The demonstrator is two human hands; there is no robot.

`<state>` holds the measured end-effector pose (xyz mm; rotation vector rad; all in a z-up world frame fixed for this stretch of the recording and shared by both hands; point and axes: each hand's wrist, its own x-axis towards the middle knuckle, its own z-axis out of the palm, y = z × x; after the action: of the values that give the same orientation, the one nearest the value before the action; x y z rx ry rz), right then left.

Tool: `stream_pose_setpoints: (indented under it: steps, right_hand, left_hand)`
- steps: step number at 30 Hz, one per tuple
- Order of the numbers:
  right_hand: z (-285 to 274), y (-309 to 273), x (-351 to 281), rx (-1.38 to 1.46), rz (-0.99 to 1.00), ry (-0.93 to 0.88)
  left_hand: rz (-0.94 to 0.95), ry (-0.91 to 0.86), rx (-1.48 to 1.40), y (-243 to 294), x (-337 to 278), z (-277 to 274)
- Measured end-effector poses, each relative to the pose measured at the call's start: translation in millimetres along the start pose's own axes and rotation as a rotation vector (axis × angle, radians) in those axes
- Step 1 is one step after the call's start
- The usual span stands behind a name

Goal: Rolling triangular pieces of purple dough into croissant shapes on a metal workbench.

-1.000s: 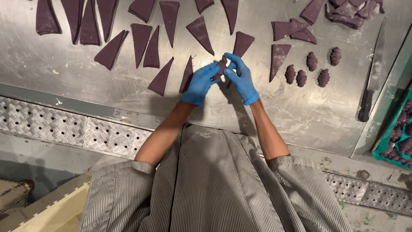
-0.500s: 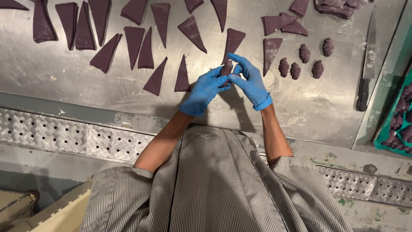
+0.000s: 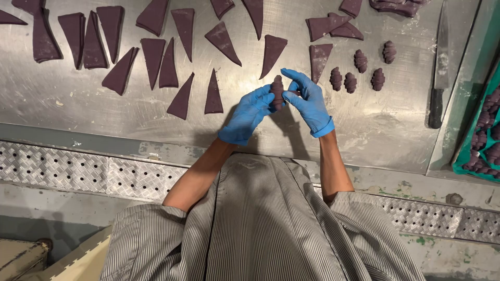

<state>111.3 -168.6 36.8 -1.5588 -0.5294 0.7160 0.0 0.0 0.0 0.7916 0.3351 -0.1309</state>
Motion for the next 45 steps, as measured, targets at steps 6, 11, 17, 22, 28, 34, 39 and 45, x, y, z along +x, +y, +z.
stream_pose_setpoints:
  steps: [6,11,17,22,28,34,39,45]
  right_hand:
    - [-6.6,2.6,-3.0,-0.042,-0.013,0.009]
    - [-12.7,7.8,-7.1,-0.053,-0.065,0.009]
    - [-19.9,8.6,-6.2,0.026,0.016,0.023]
    - [-22.0,4.6,-9.3,0.015,-0.007,-0.001]
    - [-39.1,11.3,-15.2,0.082,0.046,0.042]
    - [-63.6,48.1,-25.1,0.129,0.032,0.086]
    - [-91.0,103.2,-32.1,0.243,0.048,0.061]
    - [-177.7,137.2,-13.1,0.330,0.229,0.139]
  left_hand:
    - [0.054,-0.087,-0.027,-18.2,7.7,-1.5]
    - [0.007,-0.093,-0.149,-32.2,16.1,-4.4]
    - [0.081,-0.027,-0.008,-13.5,8.6,12.2]
    - [0.074,-0.090,-0.100,-34.1,22.1,1.1]
    - [0.060,-0.180,-0.081,-28.5,24.5,13.8]
    - [-0.067,-0.125,-0.115,-40.6,44.6,38.0]
    - [0.012,-0.167,-0.144,-100.7,92.1,24.5]
    - [-0.160,-0.044,0.021,-105.9,140.7,25.3]
